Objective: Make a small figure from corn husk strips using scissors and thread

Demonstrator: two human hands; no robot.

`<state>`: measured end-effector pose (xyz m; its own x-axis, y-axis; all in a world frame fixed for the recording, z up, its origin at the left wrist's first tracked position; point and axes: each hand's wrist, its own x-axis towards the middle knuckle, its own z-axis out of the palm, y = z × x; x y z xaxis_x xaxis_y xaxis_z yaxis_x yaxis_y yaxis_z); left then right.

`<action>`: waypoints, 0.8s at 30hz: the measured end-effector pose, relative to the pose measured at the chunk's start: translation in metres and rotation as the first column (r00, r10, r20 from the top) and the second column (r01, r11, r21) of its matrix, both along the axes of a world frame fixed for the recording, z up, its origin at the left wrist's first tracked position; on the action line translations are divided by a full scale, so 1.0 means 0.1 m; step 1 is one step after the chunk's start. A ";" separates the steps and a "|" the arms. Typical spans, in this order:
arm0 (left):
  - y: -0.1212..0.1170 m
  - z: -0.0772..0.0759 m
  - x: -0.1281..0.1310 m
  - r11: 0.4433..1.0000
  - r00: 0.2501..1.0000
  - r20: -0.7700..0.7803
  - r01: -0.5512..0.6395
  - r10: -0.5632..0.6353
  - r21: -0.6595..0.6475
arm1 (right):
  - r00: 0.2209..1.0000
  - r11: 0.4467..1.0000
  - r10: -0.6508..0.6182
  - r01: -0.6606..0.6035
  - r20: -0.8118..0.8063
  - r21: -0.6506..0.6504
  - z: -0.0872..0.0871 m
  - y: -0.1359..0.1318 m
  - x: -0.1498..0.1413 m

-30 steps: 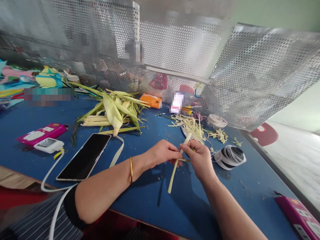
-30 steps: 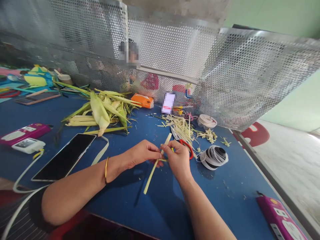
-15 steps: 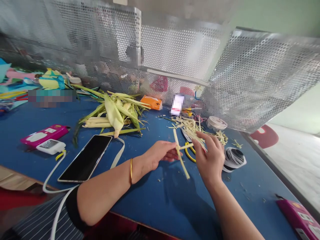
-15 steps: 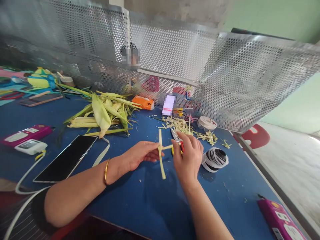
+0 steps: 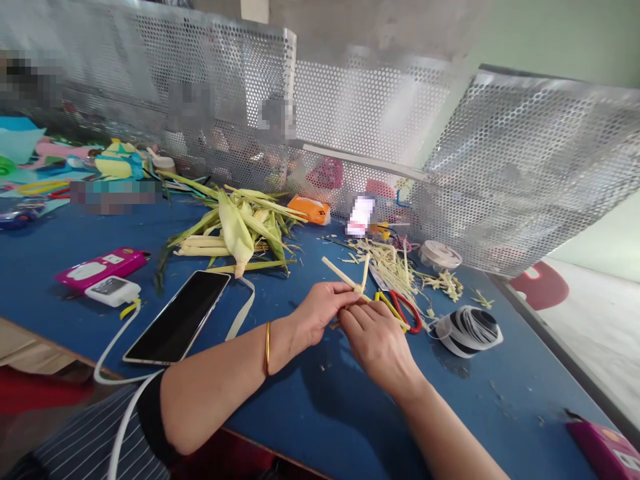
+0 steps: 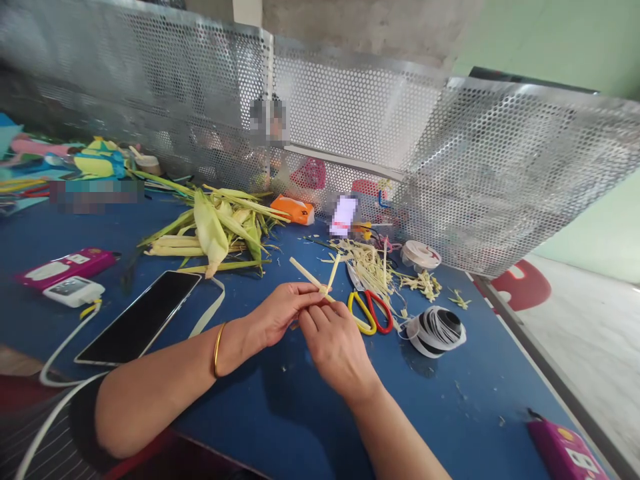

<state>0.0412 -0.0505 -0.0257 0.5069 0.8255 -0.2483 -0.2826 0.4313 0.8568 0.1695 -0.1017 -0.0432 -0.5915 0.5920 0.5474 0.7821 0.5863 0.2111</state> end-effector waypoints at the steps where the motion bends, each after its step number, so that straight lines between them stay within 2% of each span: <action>1: 0.00 -0.01 0.00 1.000 1.000 -0.018 -0.015 0.015 0.011 | 1.000 1.000 0.010 -0.010 -0.019 -0.002 0.00 -0.01 0.00; 7: -0.02 0.01 0.01 0.994 0.996 -0.040 -0.073 0.076 0.085 | 0.993 0.997 0.074 -0.071 -0.087 0.034 0.03 -0.05 -0.04; 16: -0.05 0.02 0.03 0.988 0.988 -0.038 -0.151 0.153 0.044 | 0.970 0.987 0.162 -0.158 -0.180 0.035 0.01 -0.09 -0.10; 20: -0.04 0.03 0.01 0.995 0.994 -0.039 -0.097 0.098 0.020 | 0.961 0.986 0.165 -0.158 -0.222 0.050 0.02 -0.10 -0.13; 24: -0.01 0.08 -0.03 0.999 0.999 -0.033 0.002 0.000 0.052 | 0.938 0.993 0.095 -0.064 -0.332 0.103 0.04 -0.11 -0.13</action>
